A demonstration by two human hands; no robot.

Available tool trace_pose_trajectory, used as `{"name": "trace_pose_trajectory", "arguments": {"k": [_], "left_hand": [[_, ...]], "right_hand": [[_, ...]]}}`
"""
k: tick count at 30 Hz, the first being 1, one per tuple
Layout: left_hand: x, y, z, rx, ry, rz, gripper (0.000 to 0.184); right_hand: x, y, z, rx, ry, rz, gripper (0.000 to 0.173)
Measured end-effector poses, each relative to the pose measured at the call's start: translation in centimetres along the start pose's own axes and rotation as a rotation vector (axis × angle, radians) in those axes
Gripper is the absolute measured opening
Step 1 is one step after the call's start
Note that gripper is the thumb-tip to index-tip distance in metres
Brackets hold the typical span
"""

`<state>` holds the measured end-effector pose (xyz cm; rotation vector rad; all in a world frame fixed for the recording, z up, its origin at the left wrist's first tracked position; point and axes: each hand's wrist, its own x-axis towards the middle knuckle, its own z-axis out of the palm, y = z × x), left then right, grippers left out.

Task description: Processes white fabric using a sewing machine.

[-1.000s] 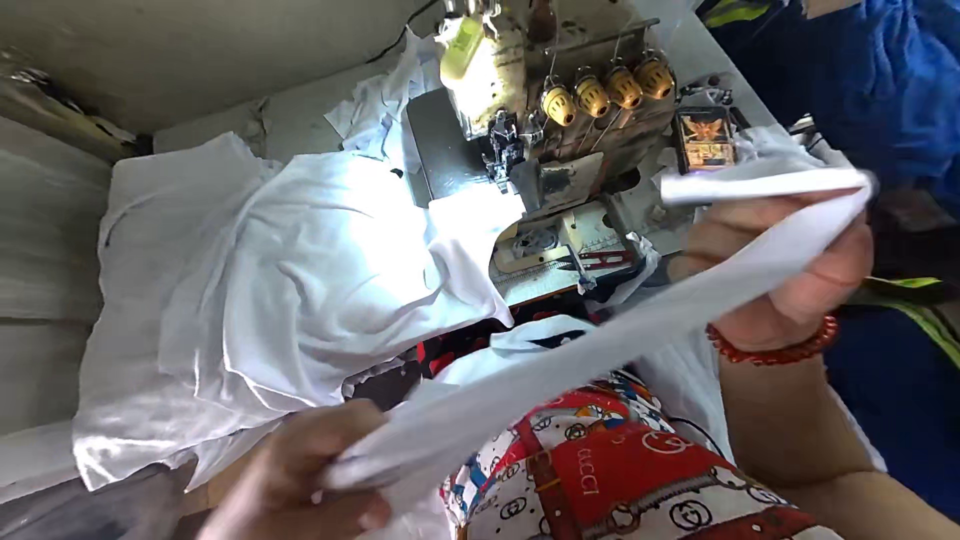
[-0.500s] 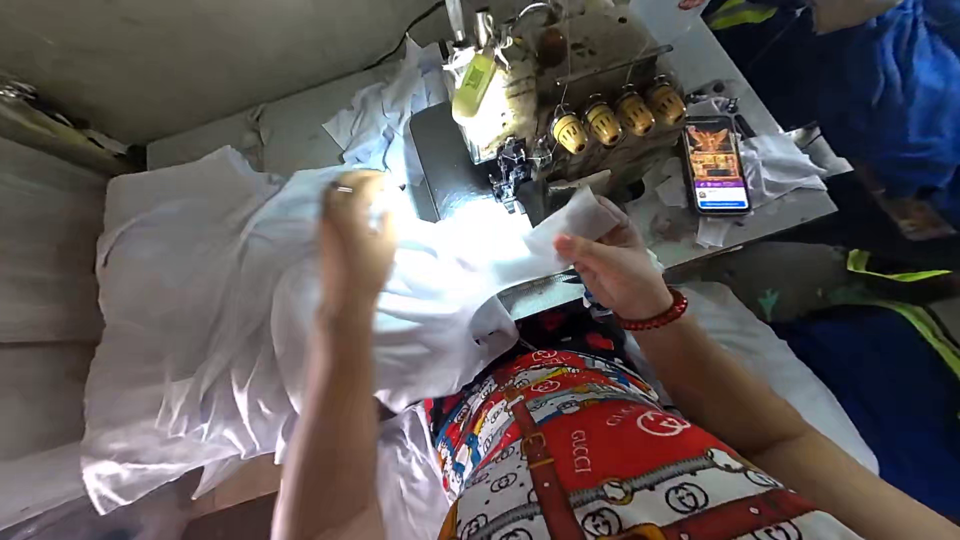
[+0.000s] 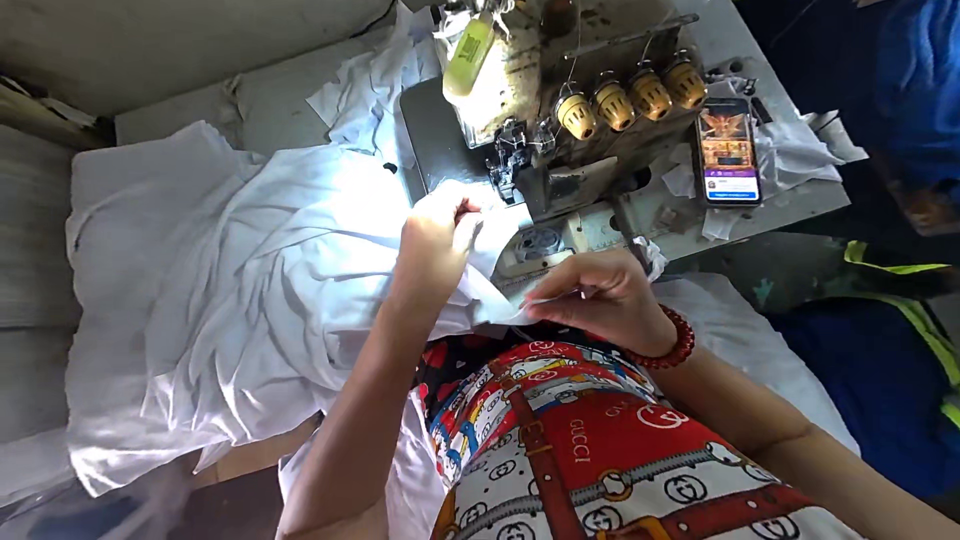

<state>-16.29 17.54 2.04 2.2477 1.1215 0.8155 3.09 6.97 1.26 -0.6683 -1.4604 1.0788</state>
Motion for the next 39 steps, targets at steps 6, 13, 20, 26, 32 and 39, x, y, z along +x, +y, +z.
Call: {"name": "trace_pose_trajectory", "arguments": {"k": [6, 13, 20, 26, 32, 39], "left_hand": [[-1.5, 1.8, -3.2, -0.425, -0.217, -0.352, 0.008], [-6.0, 3.0, -2.6, -0.716, -0.179, -0.233, 0.033], [-5.7, 2.7, -2.4, -0.569, 0.067, -0.182, 0.007], [-5.7, 2.3, -2.4, -0.587, 0.086, -0.176, 0.004], [-5.7, 2.0, -3.2, -0.48, -0.023, -0.213, 0.014], [-5.9, 1.8, -2.8, -0.508, 0.076, -0.18, 0.003]], "right_hand": [[2.0, 0.4, 2.6, -0.134, -0.076, -0.132, 0.014], [2.3, 2.6, 2.3, 0.025, 0.219, 0.143, 0.017], [1.9, 2.5, 2.2, 0.22, 0.074, 0.31, 0.009], [1.6, 2.3, 2.3, 0.156, 0.146, 0.268, 0.002], [1.6, 2.1, 2.0, 0.091, 0.138, 0.247, 0.002], [1.8, 1.7, 2.0, 0.075, 0.12, 0.243, 0.017]]}}
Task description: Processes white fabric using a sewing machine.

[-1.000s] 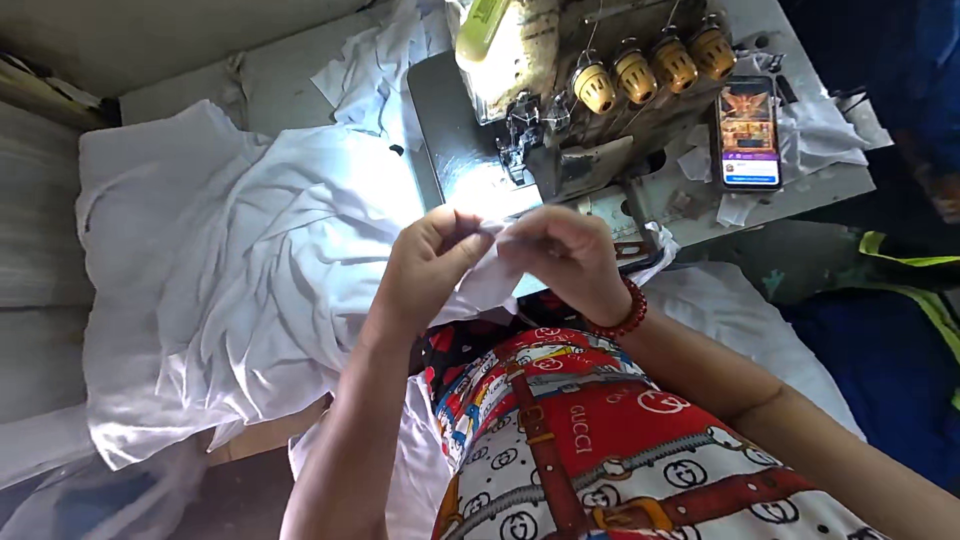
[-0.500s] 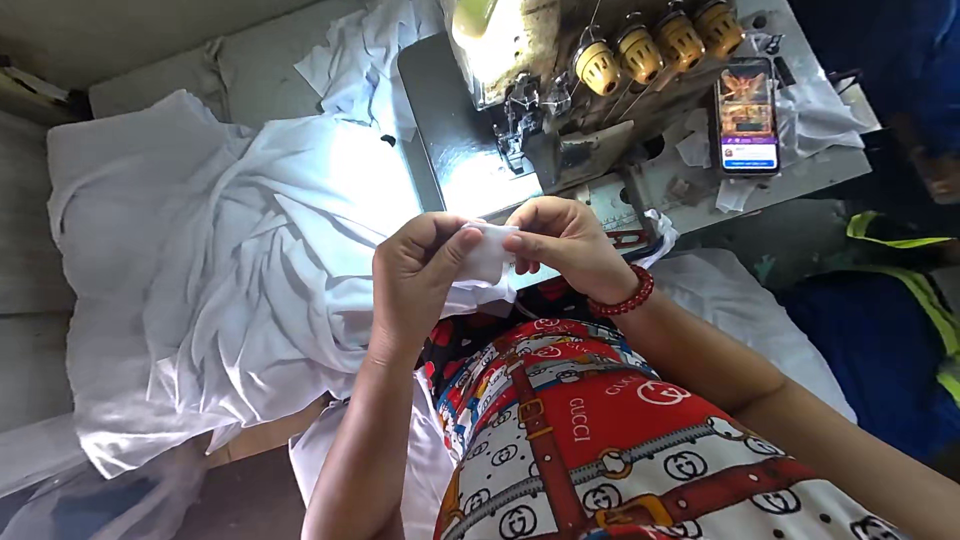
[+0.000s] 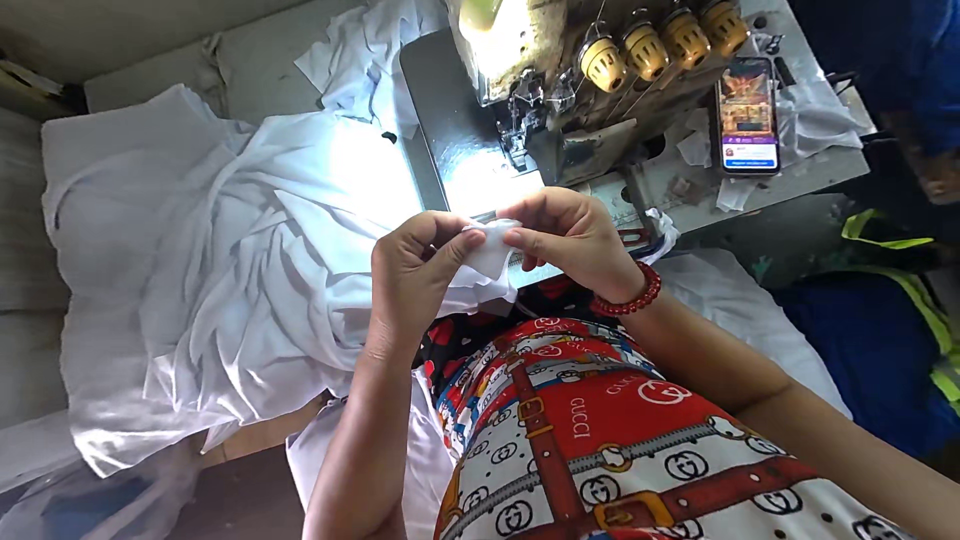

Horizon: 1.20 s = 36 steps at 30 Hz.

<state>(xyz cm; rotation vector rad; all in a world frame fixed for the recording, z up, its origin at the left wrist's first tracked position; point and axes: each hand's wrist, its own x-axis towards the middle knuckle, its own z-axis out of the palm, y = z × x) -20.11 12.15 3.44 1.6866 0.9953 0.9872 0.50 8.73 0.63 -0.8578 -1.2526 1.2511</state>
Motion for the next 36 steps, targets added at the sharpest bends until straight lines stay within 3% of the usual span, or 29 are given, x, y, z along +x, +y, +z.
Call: {"name": "trace_pose_trajectory", "arguments": {"k": [5, 13, 16, 20, 26, 32, 36], "left_hand": [[-0.1, -0.3, -0.2, 0.003, 0.012, -0.003, 0.004], [-1.0, 0.9, -1.1, -0.028, 0.056, -0.117, 0.007], [-0.2, 2.4, -1.3, 0.043, 0.094, 0.069, 0.007], [3.2, 1.2, 1.2, 0.307, 0.161, 0.309, 0.01], [5.6, -3.0, 7.1, 0.521, 0.091, 0.311, 0.01], [3.5, -2.1, 7.7, 0.666, 0.055, 0.231, 0.023], [3.0, -2.4, 8.0, 0.716, 0.086, 0.228, 0.028]], "right_hand": [[0.0, -0.2, -0.1, -0.074, 0.003, -0.059, 0.008], [0.5, -0.8, 1.2, -0.101, -0.053, -0.101, 0.009], [1.2, -2.0, 1.9, -0.024, -0.066, -0.146, 0.013], [1.3, -0.8, 0.6, 0.058, 0.061, -0.091, 0.015], [-0.6, 2.8, -2.1, -0.07, 0.287, 0.071, 0.016], [-0.6, 3.1, -2.5, -0.172, 0.265, -0.008, 0.014], [0.2, 3.4, -3.2, -0.445, 0.225, -0.098, 0.022]]}}
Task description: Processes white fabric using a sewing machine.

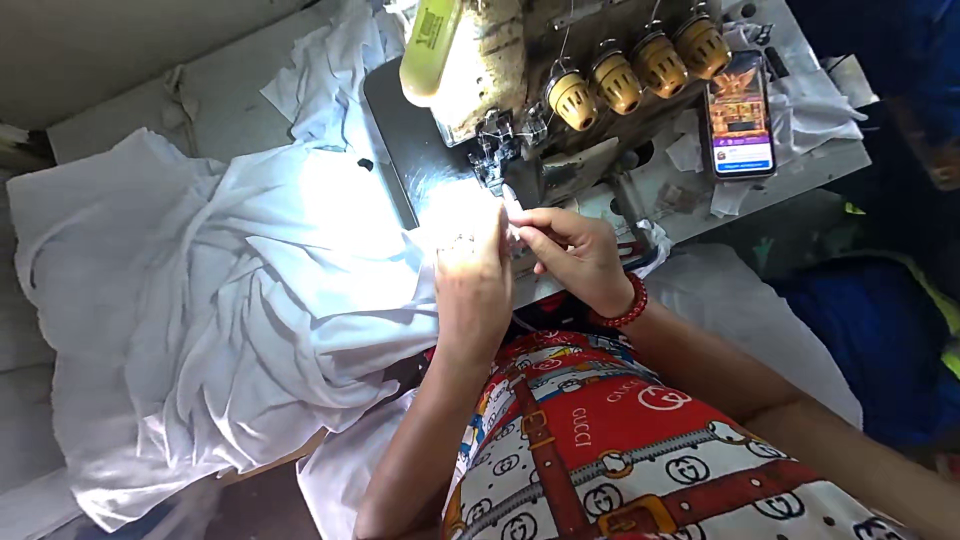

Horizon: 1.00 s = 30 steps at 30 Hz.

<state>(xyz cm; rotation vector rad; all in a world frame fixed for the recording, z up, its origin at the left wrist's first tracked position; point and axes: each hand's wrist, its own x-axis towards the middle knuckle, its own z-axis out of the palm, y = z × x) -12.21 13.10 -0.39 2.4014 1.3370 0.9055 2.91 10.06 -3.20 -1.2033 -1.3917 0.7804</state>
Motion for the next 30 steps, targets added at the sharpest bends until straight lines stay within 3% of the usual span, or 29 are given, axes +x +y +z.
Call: {"name": "trace_pose_trajectory", "arguments": {"k": [5, 15, 22, 24, 30], "left_hand": [[1.2, -1.1, -0.6, -0.046, -0.043, 0.024, 0.021], [3.0, -3.6, -0.7, -0.133, -0.022, 0.075, 0.017], [7.6, -5.6, -1.1, 0.018, -0.074, -0.028, 0.025], [7.0, -6.3, -1.5, 0.057, -0.034, -0.036, 0.031], [1.1, -5.9, -6.1, 0.046, -0.017, -0.12, 0.017]], "right_hand": [[0.1, 0.2, 0.0, -0.222, -0.048, -0.046, 0.027], [-0.4, 0.3, -0.3, -0.331, -0.203, -0.042, 0.043], [-0.5, -1.0, -0.6, -0.246, -0.287, -0.029, 0.034], [-0.5, -1.3, -0.6, -0.213, -0.288, -0.085, 0.026], [-0.5, -1.0, 0.7, -0.127, -0.241, -0.351, 0.019]]}}
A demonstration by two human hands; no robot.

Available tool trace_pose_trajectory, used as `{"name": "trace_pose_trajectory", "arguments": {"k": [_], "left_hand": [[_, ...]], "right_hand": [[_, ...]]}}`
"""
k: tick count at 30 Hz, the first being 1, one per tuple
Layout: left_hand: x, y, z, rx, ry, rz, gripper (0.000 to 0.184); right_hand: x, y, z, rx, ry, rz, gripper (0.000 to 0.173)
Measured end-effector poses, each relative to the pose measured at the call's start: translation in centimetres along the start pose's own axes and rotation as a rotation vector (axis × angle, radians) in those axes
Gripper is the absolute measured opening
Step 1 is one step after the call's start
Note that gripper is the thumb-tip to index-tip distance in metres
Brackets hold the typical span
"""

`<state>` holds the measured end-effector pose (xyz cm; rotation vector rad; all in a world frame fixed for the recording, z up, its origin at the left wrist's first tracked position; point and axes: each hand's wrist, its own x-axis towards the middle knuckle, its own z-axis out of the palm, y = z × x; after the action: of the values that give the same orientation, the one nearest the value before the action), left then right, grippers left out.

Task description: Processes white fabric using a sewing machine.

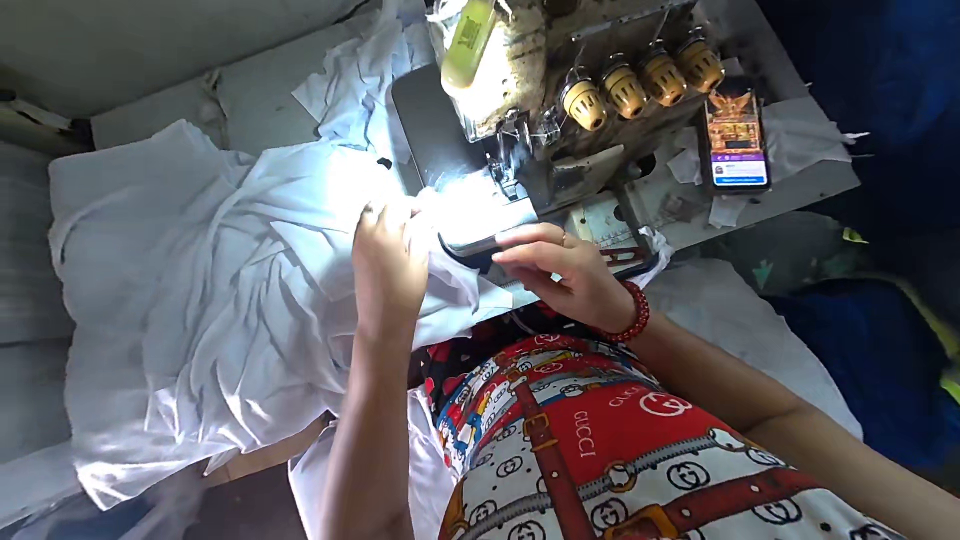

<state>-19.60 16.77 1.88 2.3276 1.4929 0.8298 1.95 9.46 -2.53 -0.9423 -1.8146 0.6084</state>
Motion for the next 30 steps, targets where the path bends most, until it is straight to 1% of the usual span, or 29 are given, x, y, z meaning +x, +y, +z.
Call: {"name": "trace_pose_trajectory", "arguments": {"k": [2, 4, 5, 7, 8, 10, 12, 13, 15, 17, 18, 19, 21, 22, 24, 26, 27, 28, 30], "left_hand": [[-2.1, 1.6, -1.1, -0.024, -0.046, -0.056, 0.017], [-3.4, 3.2, -0.8, -0.087, -0.128, -0.035, 0.016], [-3.6, 3.7, -0.3, -0.109, -0.166, 0.009, 0.015], [-2.8, 4.2, 0.8, -0.118, -0.196, 0.123, 0.018], [-2.0, 4.3, 1.2, -0.106, -0.205, 0.164, 0.019], [-0.1, 4.4, 1.9, -0.082, -0.215, 0.231, 0.019], [1.4, 4.6, 2.4, -0.073, -0.184, 0.299, 0.019], [1.9, 4.8, 2.2, -0.077, -0.159, 0.323, 0.019], [2.8, 5.4, 1.2, -0.089, -0.088, 0.337, 0.019], [3.2, 5.8, -0.2, -0.101, 0.007, 0.337, 0.021], [3.4, 5.9, -1.1, -0.097, 0.045, 0.336, 0.023], [3.6, 5.9, -2.1, -0.082, 0.079, 0.333, 0.024], [3.9, 5.4, -4.5, -0.018, 0.152, 0.324, 0.024], [4.0, 4.6, -5.8, 0.03, 0.195, 0.307, 0.024], [3.8, 1.7, -8.8, 0.137, 0.285, 0.222, 0.029], [2.8, -2.8, -11.7, 0.236, 0.312, 0.052, 0.038], [2.0, -5.2, -12.8, 0.285, 0.305, -0.055, 0.042], [1.0, -7.3, -13.4, 0.324, 0.262, -0.184, 0.045], [-1.2, -10.3, -13.6, 0.306, 0.087, -0.447, 0.045]], "right_hand": [[0.2, 0.3, 0.4, -0.047, -0.058, -0.062, 0.029], [0.5, 0.6, 0.2, -0.089, -0.117, -0.094, 0.031], [0.7, 0.7, -0.1, -0.103, -0.126, -0.08, 0.029], [1.1, 1.3, -1.5, -0.135, -0.102, -0.004, 0.017], [1.3, 1.7, -2.5, -0.157, -0.078, 0.03, 0.012], [1.6, 2.4, -4.1, -0.183, -0.014, 0.08, 0.013], [1.6, 2.2, -4.6, -0.193, 0.071, 0.105, 0.014], [1.4, 1.7, -4.5, -0.176, 0.127, 0.109, 0.017], [1.0, 0.3, -3.5, -0.108, 0.259, 0.1, 0.029], [0.9, -1.4, -1.4, -0.012, 0.333, 0.08, 0.028], [0.8, -2.0, 0.0, 0.045, 0.293, 0.08, 0.029], [0.8, -2.5, 1.6, 0.103, 0.199, 0.093, 0.033], [0.8, -2.6, 4.6, 0.199, -0.081, 0.176, 0.041], [0.8, -2.3, 5.8, 0.247, -0.216, 0.223, 0.04], [0.7, -1.6, 7.2, 0.36, -0.429, 0.313, 0.031], [0.6, -0.9, 7.2, 0.469, -0.522, 0.392, 0.027], [0.4, -0.5, 6.8, 0.511, -0.537, 0.431, 0.025], [0.2, -0.2, 6.3, 0.531, -0.546, 0.468, 0.024], [-0.4, 0.5, 5.1, 0.525, -0.556, 0.518, 0.022]]}}
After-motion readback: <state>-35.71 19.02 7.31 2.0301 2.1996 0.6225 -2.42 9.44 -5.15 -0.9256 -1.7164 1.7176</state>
